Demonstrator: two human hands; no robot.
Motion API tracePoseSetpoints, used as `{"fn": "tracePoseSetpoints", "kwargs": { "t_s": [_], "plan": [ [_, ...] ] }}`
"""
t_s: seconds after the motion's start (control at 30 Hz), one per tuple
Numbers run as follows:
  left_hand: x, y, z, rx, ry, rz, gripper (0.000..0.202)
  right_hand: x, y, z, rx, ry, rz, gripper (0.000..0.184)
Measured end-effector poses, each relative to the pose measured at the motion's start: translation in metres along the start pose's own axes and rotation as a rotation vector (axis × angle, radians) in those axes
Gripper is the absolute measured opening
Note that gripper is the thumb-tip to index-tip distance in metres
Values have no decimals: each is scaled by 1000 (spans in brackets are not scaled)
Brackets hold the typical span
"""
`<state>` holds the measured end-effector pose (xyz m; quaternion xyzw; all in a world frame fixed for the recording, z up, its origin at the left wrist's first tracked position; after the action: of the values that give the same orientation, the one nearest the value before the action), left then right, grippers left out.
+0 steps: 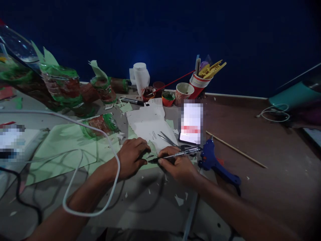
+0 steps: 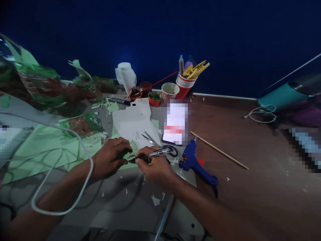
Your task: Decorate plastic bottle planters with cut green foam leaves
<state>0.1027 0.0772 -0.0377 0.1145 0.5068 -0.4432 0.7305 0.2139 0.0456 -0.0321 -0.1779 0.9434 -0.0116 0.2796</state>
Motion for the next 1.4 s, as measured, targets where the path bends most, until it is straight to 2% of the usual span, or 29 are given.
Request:
{"fn": "tracePoseSetpoints", "kwargs": {
  "t_s": [0.43, 0.8, 1.07, 1.4],
  "plan": [
    [0, 1, 0, -2, -9, -3, 30, -1, 0, 3, 36, 1, 26, 9],
    [1, 1, -2, -3, 2, 9, 30, -2, -1, 1, 9, -3, 12, 10],
    [2, 1, -2, -6, 6, -13, 29, -9, 1, 5, 28, 218, 28, 5],
    [3, 2, -3, -31, -2, -18, 30, -10, 0, -3, 4, 94, 40, 8]
  ]
}}
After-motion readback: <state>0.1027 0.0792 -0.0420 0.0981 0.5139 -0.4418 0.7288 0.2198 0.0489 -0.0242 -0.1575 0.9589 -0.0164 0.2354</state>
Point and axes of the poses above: each hand's wrist, its own y-axis towards the middle knuckle, its own x-axis out of the palm, z = x × y, the point moved 10 cm from there along y, towards the middle knuckle, and after that the axes turned 13 degrees about -z, right-handed, at the moved point
